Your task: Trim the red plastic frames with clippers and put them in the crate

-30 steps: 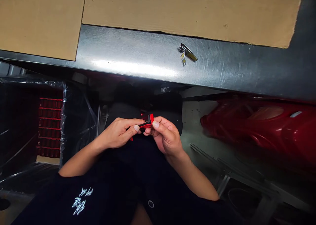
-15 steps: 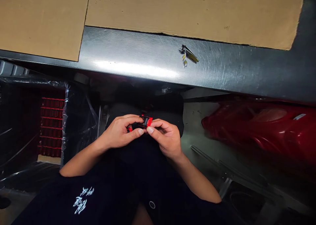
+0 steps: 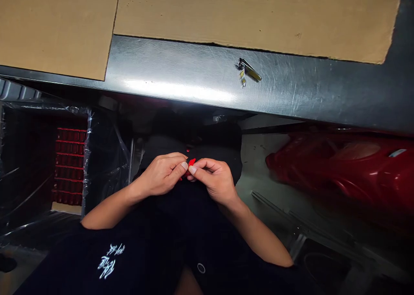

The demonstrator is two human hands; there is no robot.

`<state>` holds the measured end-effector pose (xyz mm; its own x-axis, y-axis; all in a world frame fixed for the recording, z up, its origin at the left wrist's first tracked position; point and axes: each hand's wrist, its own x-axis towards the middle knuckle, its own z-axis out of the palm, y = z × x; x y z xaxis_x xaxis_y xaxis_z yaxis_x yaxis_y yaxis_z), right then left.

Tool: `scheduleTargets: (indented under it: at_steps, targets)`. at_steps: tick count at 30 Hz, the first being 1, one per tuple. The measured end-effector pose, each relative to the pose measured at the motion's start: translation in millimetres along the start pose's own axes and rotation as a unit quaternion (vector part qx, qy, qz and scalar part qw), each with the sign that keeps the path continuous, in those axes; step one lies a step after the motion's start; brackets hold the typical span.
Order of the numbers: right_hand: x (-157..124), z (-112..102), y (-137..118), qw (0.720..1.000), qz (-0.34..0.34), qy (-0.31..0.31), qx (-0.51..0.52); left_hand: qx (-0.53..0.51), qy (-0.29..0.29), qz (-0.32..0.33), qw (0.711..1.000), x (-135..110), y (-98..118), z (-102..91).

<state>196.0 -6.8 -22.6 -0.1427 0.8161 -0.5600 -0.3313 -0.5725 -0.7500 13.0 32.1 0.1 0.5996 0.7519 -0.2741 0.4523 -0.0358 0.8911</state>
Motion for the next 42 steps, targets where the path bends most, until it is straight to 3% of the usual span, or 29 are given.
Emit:
scheduleTargets:
  at_steps: [5, 9, 14, 20, 28, 42]
  targets:
    - [1.0, -1.8, -0.3, 1.0, -0.001, 0.004, -0.003, -0.107, 0.003, -0.034, 0.994, -0.8, -4.9, -2.8]
    - [1.8, -3.7, 0.9, 1.0, -0.004, -0.001, 0.004, -0.134, 0.0, -0.032, 0.991, -2.0, -8.3, -4.2]
    - [-0.4, -5.9, 1.0, 0.999, -0.027, -0.017, 0.005, -0.1, 0.008, -0.006, 0.995, -2.2, -6.4, -4.3]
    - [-2.8, -7.5, 3.0, 0.994, -0.102, -0.033, -0.015, 0.002, 0.054, 0.071, 0.996, -4.7, -10.3, -1.5]
    - [-3.4, -11.0, 6.9, 0.977, -0.195, -0.025, -0.082, 0.043, 0.094, 0.135, 0.985, -6.9, -16.4, 1.8]
    - [-5.3, -11.0, 5.7, 0.958, -0.253, -0.043, -0.126, 0.036, 0.086, 0.139, 0.986, -3.5, -20.1, 2.6]
